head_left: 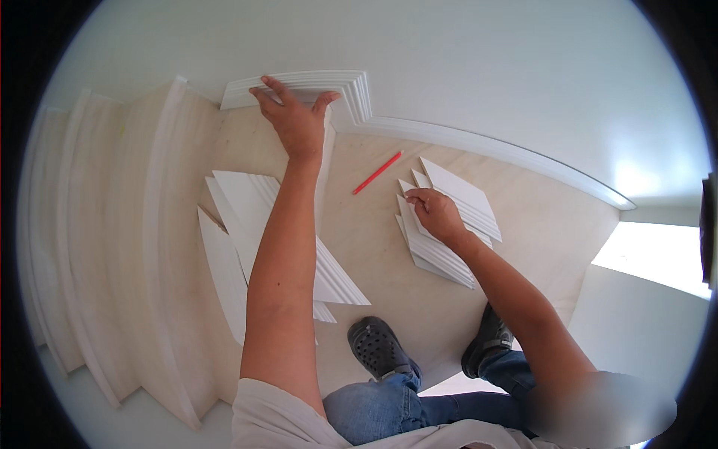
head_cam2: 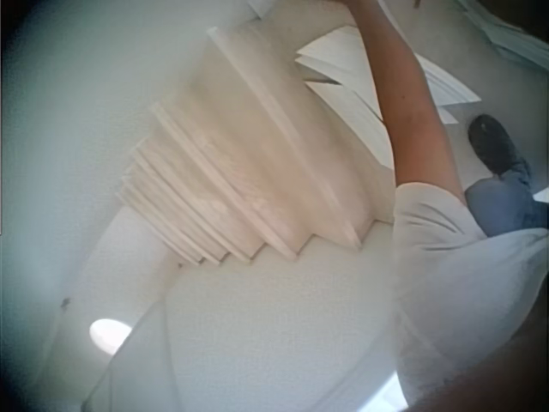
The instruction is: Measure and cut white crown molding using a miter saw, then carry it to a staircase to mark for installation.
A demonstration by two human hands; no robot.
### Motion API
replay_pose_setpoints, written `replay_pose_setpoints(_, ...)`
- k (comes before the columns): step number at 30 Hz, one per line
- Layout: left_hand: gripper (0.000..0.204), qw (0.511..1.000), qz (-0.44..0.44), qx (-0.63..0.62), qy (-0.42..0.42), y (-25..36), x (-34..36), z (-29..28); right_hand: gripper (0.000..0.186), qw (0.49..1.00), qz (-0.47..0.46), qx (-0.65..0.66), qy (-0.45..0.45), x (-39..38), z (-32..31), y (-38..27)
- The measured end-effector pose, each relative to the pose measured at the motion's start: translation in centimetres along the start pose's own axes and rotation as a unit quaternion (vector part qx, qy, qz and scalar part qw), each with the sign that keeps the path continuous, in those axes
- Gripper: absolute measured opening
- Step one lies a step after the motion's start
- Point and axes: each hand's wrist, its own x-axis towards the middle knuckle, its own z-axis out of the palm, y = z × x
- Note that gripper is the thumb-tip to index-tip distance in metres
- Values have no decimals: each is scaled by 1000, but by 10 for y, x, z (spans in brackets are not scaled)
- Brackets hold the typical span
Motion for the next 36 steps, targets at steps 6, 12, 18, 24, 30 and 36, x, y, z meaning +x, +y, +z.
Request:
replay_pose_setpoints(6,126,1000,12,2,14,-4,2,2,19,1000,-16,11,7,4,10,-3)
replay_pose_setpoints(12,129,999,6,20,33,-5,4,3,20,1000,-12,7,-20,10,21,-6)
replay_pose_setpoints(18,134,997,18,33,67,-9,4,6,20,997,-59,-37,-33,31,39,-19)
replay_pose_setpoints(24,137,998,7,38,57,-10,6,9,26,952,-246,-181,-8,72,65,-14)
replay_pose_setpoints(30,137,998,-8,41,37,-7,8,2,17,871,-294,-362,-154,96,67,-9)
replay_pose_setpoints(36,136,999,-18,34,18,-2,6,4,15,807,-382,-414,-178,105,56,-10)
